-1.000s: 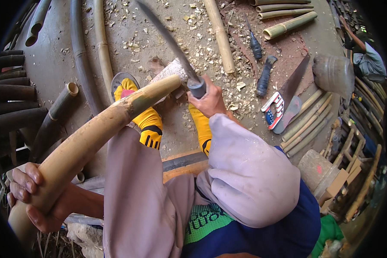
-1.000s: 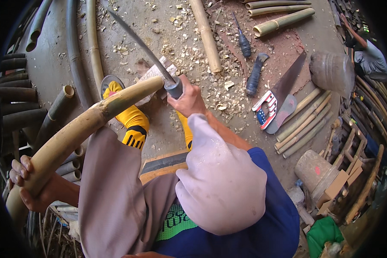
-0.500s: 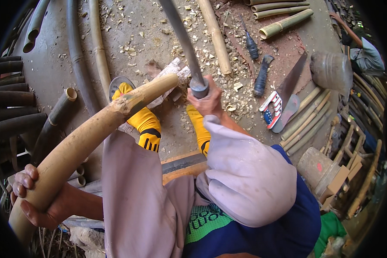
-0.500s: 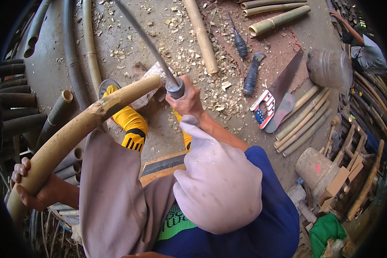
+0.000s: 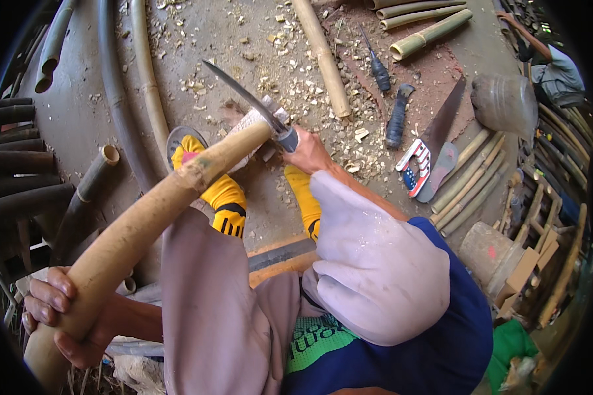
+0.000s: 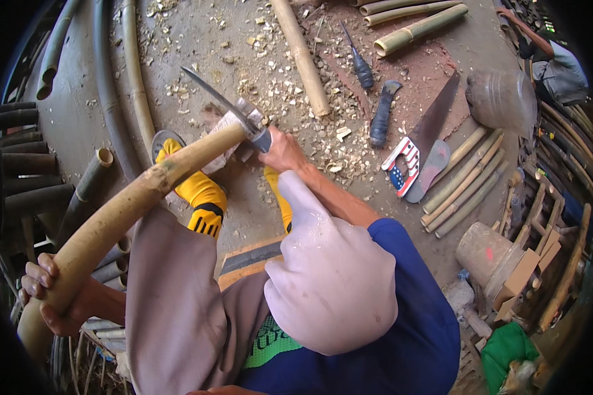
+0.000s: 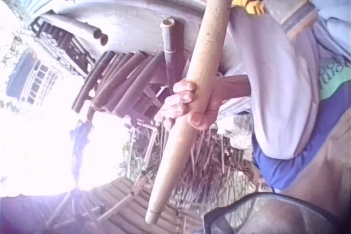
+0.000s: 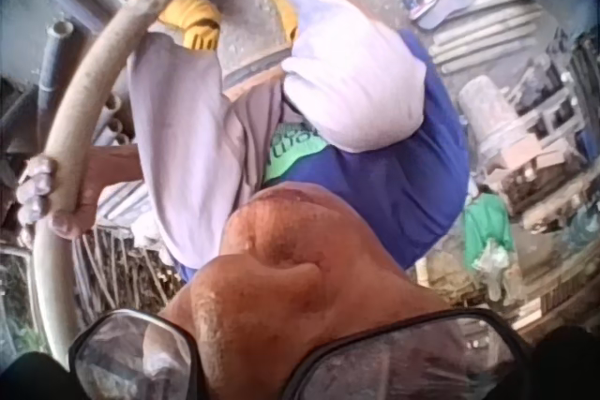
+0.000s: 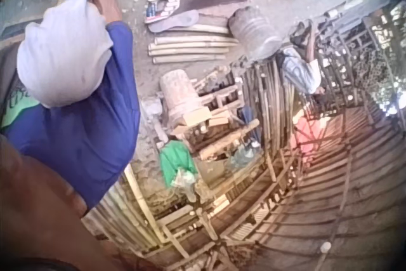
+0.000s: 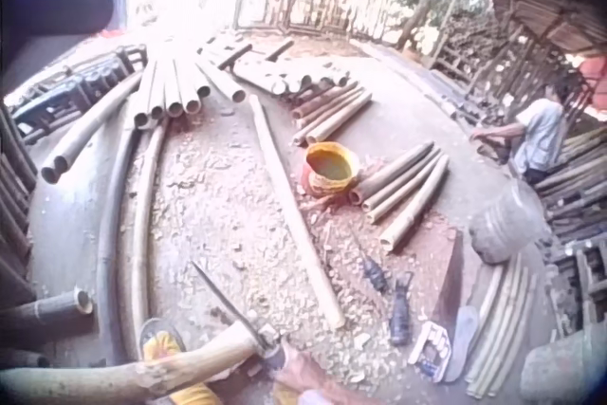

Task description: The person sits on the floor and uses a knife to shave the outer layer off a long bamboo pole. They rotate the pole and pull the knife along its length to remove the skin, then place the finished pole aside and pick up a new one to repeat the process.

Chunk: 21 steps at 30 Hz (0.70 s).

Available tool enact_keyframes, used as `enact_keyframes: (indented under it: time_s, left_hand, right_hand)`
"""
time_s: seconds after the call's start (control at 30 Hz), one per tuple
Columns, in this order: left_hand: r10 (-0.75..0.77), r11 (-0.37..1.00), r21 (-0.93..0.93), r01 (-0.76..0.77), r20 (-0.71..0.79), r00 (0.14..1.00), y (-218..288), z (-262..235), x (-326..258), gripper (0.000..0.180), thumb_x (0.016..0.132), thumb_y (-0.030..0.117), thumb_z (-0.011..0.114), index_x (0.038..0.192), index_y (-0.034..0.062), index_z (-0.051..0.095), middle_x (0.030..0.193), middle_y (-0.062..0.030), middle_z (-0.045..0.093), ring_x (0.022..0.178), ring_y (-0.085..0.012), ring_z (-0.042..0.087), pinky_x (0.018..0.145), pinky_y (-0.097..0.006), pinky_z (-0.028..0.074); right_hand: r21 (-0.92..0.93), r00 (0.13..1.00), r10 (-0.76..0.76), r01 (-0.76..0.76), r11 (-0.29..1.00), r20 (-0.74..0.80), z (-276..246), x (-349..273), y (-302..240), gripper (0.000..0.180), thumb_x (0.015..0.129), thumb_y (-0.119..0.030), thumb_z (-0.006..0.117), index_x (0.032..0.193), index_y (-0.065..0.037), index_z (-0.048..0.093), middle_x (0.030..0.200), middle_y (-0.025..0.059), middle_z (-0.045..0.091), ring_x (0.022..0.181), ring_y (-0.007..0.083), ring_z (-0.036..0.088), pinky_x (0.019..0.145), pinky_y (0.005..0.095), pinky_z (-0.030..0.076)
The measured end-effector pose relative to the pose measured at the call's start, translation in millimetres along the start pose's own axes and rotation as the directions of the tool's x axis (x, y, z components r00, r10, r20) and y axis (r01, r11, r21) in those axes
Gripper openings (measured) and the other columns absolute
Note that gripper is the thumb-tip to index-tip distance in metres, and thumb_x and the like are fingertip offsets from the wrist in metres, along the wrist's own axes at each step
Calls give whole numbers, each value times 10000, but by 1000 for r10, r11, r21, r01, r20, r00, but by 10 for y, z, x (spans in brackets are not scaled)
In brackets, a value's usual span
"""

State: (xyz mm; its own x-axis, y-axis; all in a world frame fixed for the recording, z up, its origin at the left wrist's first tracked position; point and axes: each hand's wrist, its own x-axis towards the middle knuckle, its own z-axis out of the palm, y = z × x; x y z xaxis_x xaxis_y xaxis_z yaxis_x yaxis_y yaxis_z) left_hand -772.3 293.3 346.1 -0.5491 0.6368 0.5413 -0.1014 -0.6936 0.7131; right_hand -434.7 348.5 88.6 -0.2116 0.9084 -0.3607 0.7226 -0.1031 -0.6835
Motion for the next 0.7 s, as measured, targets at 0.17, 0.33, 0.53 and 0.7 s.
enact_keyframes:
  time_s: [0.17,0.33,0.53,0.7]
  left_hand:
    - [-42,992,-118,51,82,996,48,-72,11,459,519,147,601,951,66,466,752,-16,466,645,-152,451,671,-291,377]
    - [-173,984,-24,176,99,980,-13,166,24,475,497,132,603,938,67,439,853,-52,436,816,-195,428,788,-357,333]
    - [21,988,156,11,-203,979,-21,43,29,401,624,147,635,948,32,428,811,-71,439,734,-180,458,699,-335,391]
    - [-73,993,-95,71,-10,997,70,-153,51,343,622,130,631,914,47,471,767,-38,472,673,-159,473,675,-309,397]
  right_hand:
    - [229,991,-31,61,971,-131,-244,-160,-263,332,686,-100,703,960,-33,529,767,174,662,722,320,678,643,390,540]
    - [-14,999,32,-32,999,10,28,-48,37,323,675,-105,696,932,-17,522,758,217,650,730,343,673,652,421,536]
    - [110,1000,14,-11,994,-27,-171,-83,-64,348,682,-145,687,948,-1,515,728,216,646,734,338,674,648,409,538]
    - [292,925,-192,292,911,-328,-93,-46,-162,308,718,-124,696,942,-11,518,700,165,652,659,271,681,575,351,540]
